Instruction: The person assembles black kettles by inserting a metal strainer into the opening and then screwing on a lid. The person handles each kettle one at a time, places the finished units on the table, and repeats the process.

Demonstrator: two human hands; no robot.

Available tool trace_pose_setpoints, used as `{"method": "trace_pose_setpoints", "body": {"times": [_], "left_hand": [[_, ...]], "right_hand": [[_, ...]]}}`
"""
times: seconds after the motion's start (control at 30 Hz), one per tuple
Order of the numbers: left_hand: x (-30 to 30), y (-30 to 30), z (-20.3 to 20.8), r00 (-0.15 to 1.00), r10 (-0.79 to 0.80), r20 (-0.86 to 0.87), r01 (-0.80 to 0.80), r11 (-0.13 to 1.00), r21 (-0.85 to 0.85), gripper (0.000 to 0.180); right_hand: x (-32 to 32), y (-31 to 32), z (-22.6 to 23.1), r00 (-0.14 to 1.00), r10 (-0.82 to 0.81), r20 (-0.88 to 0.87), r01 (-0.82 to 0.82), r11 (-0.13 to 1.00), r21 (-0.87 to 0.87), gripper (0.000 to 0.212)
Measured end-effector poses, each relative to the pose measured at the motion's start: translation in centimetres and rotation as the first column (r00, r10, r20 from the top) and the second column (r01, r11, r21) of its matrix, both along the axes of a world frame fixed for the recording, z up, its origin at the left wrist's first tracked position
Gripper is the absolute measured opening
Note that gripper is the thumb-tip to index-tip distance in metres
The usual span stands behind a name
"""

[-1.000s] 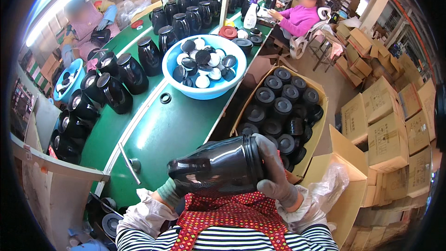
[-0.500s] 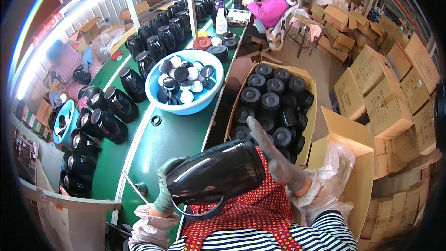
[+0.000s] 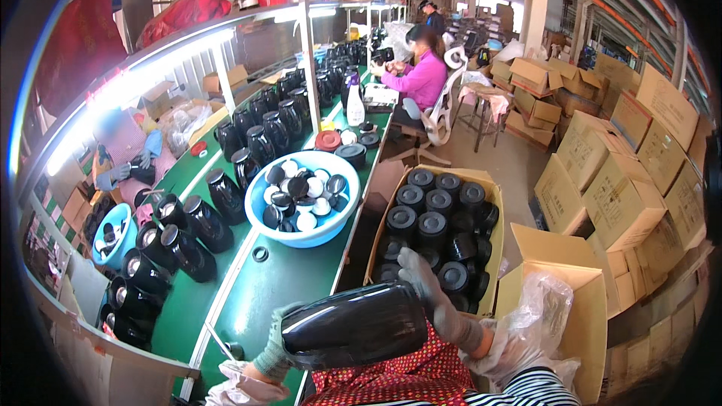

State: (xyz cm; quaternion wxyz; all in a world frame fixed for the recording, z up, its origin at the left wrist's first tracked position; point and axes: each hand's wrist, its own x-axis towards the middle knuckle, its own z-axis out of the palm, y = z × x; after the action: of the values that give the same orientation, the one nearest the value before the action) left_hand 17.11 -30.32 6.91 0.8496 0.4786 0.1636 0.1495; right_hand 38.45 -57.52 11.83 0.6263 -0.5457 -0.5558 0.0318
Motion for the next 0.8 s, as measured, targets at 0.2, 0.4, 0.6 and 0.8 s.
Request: {"method": "trace_pose_setpoints", "body": {"times": [0.2,0.4,0.6,0.8], "left_hand": [[2.1,-2.4,8.5,0.994,-0.046,0.103,-0.097,0.120,0.988,0.055],[2.2,-1.4,7.1,0.997,-0.077,0.002,0.024,0.341,0.940,0.056],[-1.1,-0.5,-6.6,0.998,-0.067,0.000,0.057,0.855,0.515,0.055],[2.4,-4.1,14.0,0.919,-0.361,-0.160,-0.017,-0.442,0.897,0.036]], "right_hand": [[-0.1,-1.3,-0.8,0.895,0.162,-0.417,-0.260,0.947,-0.191,0.070],[0.8,-2.2,-3.5,0.232,0.200,-0.952,-0.482,0.874,0.066,0.109],[-2.1,-1.1,-0.9,0.986,0.113,-0.122,-0.103,0.991,0.082,0.077],[-3.0,-1.4,-4.3,0.607,0.079,-0.791,-0.386,0.899,-0.206,0.059]]}}
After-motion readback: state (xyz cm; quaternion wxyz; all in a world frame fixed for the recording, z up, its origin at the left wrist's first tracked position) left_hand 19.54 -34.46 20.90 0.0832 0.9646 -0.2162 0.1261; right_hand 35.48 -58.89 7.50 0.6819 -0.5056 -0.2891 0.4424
